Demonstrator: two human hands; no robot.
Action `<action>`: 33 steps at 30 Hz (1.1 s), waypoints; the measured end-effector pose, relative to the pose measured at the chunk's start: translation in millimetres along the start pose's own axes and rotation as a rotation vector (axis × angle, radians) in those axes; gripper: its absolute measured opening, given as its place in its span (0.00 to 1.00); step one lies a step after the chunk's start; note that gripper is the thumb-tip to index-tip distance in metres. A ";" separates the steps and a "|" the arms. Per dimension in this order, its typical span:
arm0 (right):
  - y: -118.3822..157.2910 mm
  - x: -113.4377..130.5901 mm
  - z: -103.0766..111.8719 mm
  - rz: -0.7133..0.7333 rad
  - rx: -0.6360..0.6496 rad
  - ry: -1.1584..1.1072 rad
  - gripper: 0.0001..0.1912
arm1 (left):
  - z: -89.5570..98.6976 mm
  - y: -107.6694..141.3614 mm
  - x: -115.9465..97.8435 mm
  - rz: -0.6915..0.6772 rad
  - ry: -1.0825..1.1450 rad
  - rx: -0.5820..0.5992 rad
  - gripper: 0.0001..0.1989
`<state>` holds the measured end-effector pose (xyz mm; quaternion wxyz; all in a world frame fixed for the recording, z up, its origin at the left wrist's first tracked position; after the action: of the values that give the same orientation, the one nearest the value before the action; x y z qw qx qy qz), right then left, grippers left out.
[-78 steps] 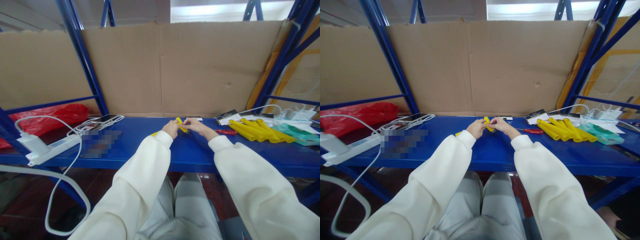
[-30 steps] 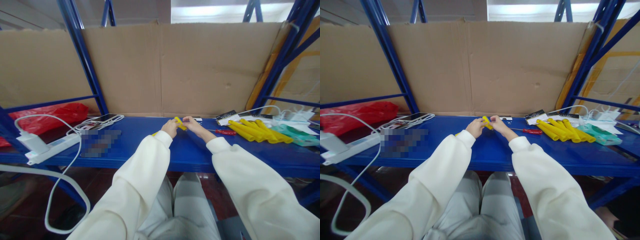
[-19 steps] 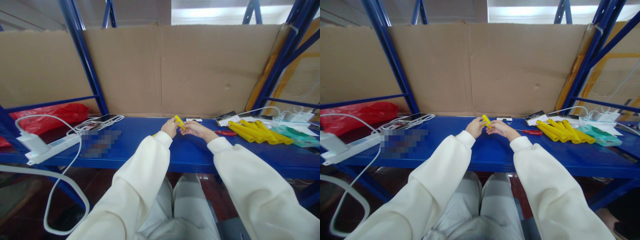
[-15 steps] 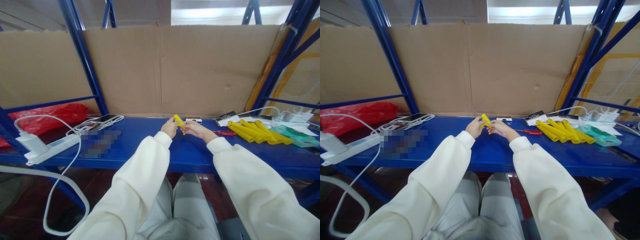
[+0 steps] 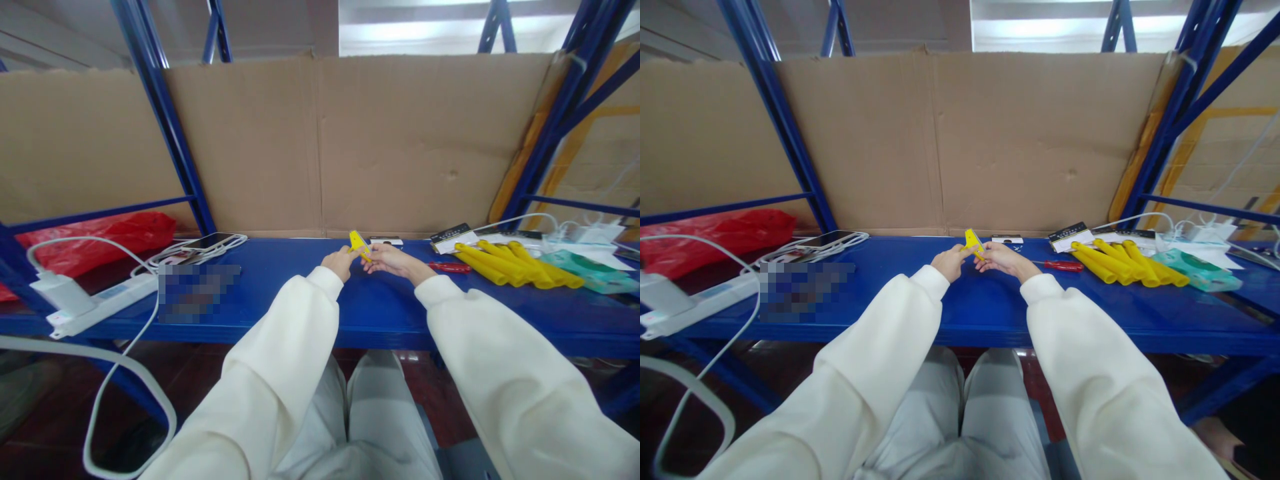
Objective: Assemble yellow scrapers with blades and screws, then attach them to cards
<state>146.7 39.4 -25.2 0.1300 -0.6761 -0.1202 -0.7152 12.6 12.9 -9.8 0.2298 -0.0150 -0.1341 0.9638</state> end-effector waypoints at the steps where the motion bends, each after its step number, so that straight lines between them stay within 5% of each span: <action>1: -0.3 -0.7 0.4 0.001 0.014 -0.006 0.07 | 0.0 0.0 0.0 -0.001 -0.002 0.000 0.34; 26: -5.6 1.6 9.0 0.027 0.017 -0.055 0.05 | 3.5 -1.3 1.2 -0.021 -0.006 -0.056 0.32; 29: -8.6 9.2 35.5 0.090 -0.136 -0.057 0.05 | 12.4 -0.6 7.5 0.034 0.074 -0.162 0.31; 33: 2.2 14.3 98.7 0.174 -0.731 0.349 0.06 | 21.8 -1.4 21.5 0.163 0.332 -0.328 0.30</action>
<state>239.2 71.3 -5.3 -0.0400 -0.5540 0.2231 -0.8010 -8.0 18.2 12.3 0.1649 -0.2209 -0.2474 0.9289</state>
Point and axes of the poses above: each hand's wrist, its own y-axis away from the middle knuckle, its own z-axis out of the back of the hand, x = y × z, the point moved 5 cm from there along -y, towards the middle knuckle, and after that the axes turned 1 degree about y, right-handed, at the moved point
